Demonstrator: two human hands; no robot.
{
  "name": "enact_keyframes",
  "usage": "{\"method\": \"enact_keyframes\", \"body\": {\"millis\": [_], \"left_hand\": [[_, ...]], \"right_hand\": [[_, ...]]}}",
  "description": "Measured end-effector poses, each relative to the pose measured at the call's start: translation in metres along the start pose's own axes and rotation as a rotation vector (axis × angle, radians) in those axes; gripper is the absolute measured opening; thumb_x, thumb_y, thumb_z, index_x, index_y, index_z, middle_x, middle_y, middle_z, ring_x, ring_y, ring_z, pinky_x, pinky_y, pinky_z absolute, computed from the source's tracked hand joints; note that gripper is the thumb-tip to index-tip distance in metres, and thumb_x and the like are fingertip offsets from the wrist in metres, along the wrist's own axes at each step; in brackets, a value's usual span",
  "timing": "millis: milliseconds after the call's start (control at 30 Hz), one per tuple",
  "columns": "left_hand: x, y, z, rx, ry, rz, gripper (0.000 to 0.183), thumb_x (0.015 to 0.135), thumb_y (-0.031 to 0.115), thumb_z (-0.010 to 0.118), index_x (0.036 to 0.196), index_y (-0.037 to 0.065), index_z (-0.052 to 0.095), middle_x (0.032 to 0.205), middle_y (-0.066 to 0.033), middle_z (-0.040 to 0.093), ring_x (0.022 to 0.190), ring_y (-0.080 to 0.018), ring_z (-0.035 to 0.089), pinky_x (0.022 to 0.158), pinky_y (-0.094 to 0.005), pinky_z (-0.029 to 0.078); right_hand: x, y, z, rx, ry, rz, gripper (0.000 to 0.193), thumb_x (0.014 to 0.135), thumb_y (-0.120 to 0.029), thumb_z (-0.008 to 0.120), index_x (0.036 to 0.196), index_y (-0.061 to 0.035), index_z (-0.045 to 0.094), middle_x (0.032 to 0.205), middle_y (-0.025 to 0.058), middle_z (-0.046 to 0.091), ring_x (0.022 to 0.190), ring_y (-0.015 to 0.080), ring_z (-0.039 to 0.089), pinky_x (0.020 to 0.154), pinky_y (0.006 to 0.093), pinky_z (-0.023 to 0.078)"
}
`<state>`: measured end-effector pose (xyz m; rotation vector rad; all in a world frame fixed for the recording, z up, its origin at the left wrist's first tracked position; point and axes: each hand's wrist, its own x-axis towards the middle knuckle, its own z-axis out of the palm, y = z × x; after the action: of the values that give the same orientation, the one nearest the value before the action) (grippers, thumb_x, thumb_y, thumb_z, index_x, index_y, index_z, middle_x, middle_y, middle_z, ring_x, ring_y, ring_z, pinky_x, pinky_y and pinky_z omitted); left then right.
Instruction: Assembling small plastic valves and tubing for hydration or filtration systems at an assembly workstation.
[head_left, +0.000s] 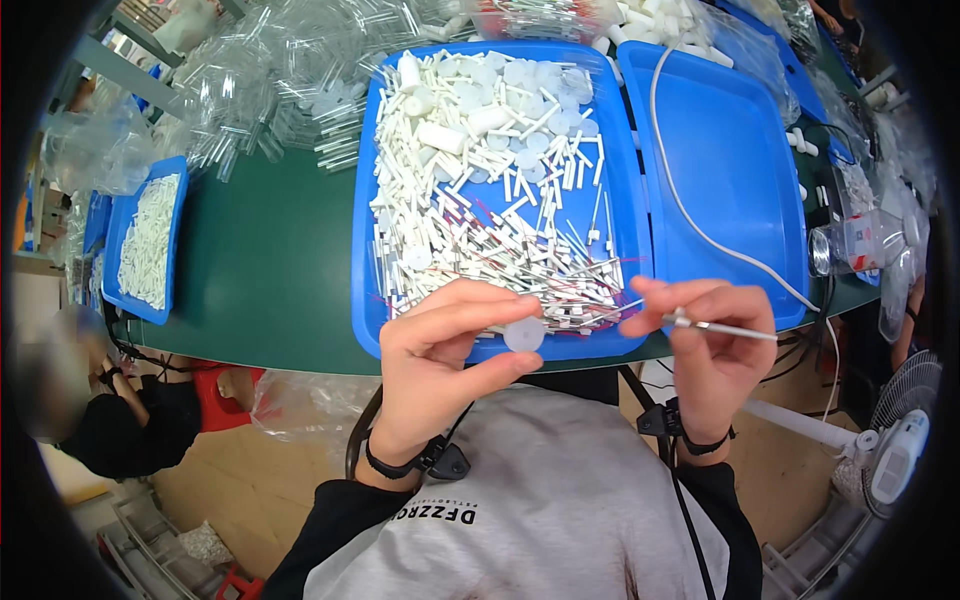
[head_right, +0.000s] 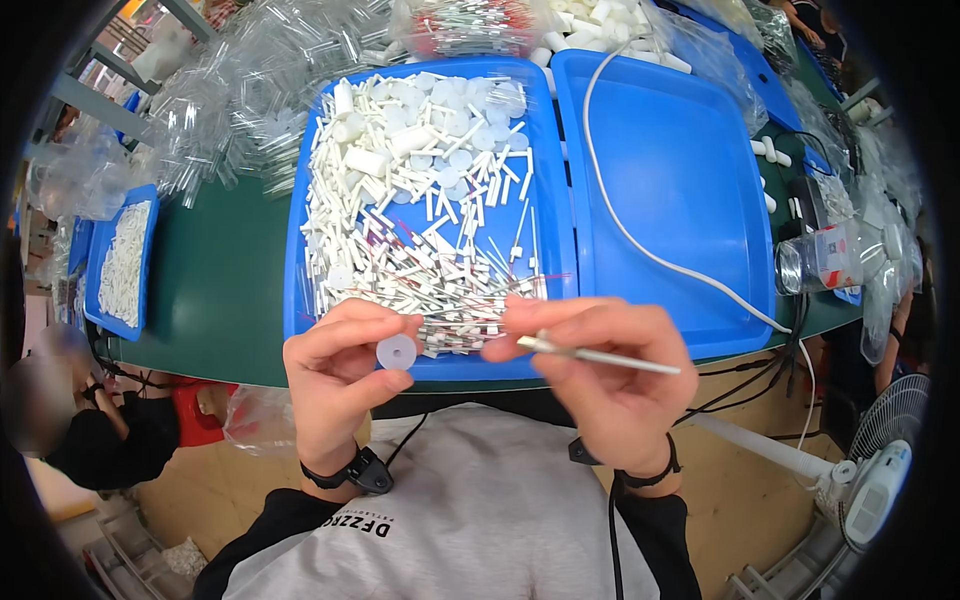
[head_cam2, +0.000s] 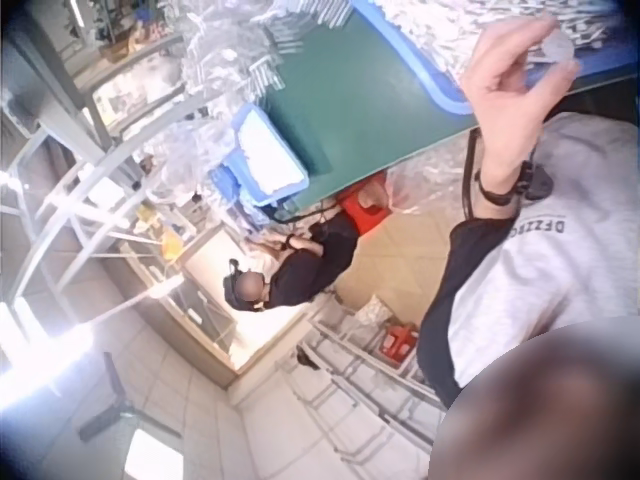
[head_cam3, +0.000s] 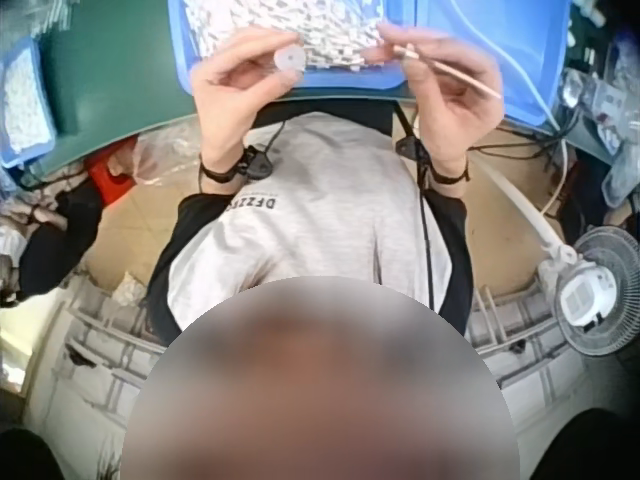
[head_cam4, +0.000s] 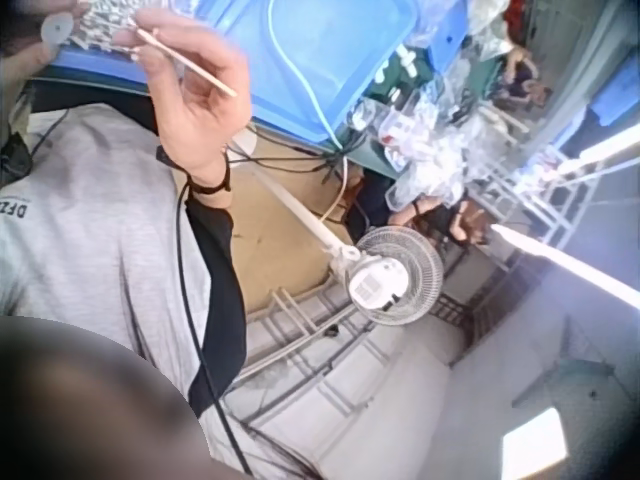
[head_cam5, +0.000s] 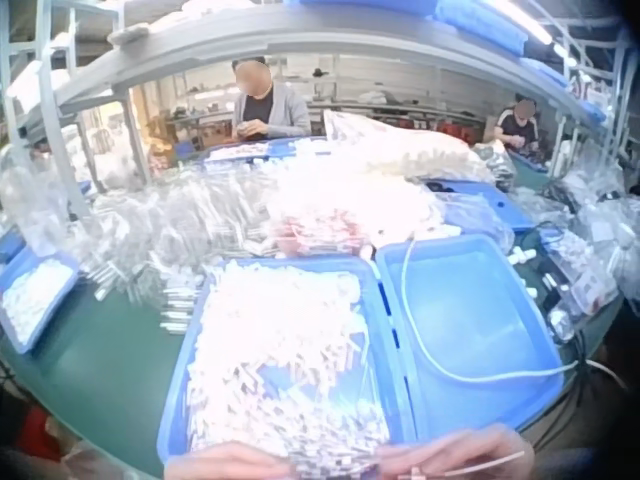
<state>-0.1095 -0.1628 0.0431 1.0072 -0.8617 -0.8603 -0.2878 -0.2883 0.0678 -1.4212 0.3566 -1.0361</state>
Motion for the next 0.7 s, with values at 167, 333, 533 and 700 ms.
{"method": "enact_keyframes", "body": {"millis": [167, 333, 533, 700], "left_hand": [[0.003, 0.003, 0.013, -0.067, -0.08, -0.072, 0.046, 0.067, -0.016, 0.074, 0.111, -0.006, 0.066, 0.112, -0.0127, 0.06, 0.103, -0.0191, 0.06, 0.09, -0.0298, 0.05], [0.006, -0.002, 0.011, -0.123, -0.127, -0.045, 0.047, 0.067, -0.016, 0.075, 0.112, -0.006, 0.066, 0.112, -0.0119, 0.06, 0.103, -0.0187, 0.06, 0.09, -0.0297, 0.05], [0.004, -0.004, 0.013, -0.157, -0.12, -0.039, 0.048, 0.067, -0.017, 0.075, 0.112, -0.007, 0.065, 0.112, -0.0123, 0.059, 0.104, -0.019, 0.059, 0.09, -0.0296, 0.05], [0.006, -0.003, 0.014, -0.167, -0.115, -0.052, 0.047, 0.066, -0.016, 0.075, 0.112, -0.006, 0.066, 0.112, -0.0122, 0.059, 0.103, -0.0192, 0.06, 0.089, -0.0297, 0.05]], "right_hand": [[0.002, 0.003, 0.002, 0.028, -0.285, -0.137, 0.027, 0.082, 0.015, 0.06, 0.104, 0.0022, 0.052, 0.101, 0.025, 0.065, 0.098, 0.0334, 0.067, 0.095, 0.0534, 0.048], [-0.001, 0.003, 0.002, -0.065, -0.345, -0.155, 0.034, 0.078, 0.018, 0.062, 0.106, 0.002, 0.052, 0.1, 0.0228, 0.065, 0.098, 0.033, 0.067, 0.093, 0.0522, 0.05], [-0.005, 0.001, 0.0, -0.1, -0.377, -0.171, 0.034, 0.079, 0.017, 0.061, 0.107, 0.0018, 0.05, 0.1, 0.0221, 0.066, 0.096, 0.0322, 0.067, 0.092, 0.0507, 0.05], [-0.005, 0.0, -0.001, -0.115, -0.369, -0.16, 0.035, 0.079, 0.016, 0.061, 0.108, 0.0015, 0.05, 0.099, 0.0215, 0.066, 0.096, 0.0309, 0.067, 0.091, 0.0495, 0.051]]}}
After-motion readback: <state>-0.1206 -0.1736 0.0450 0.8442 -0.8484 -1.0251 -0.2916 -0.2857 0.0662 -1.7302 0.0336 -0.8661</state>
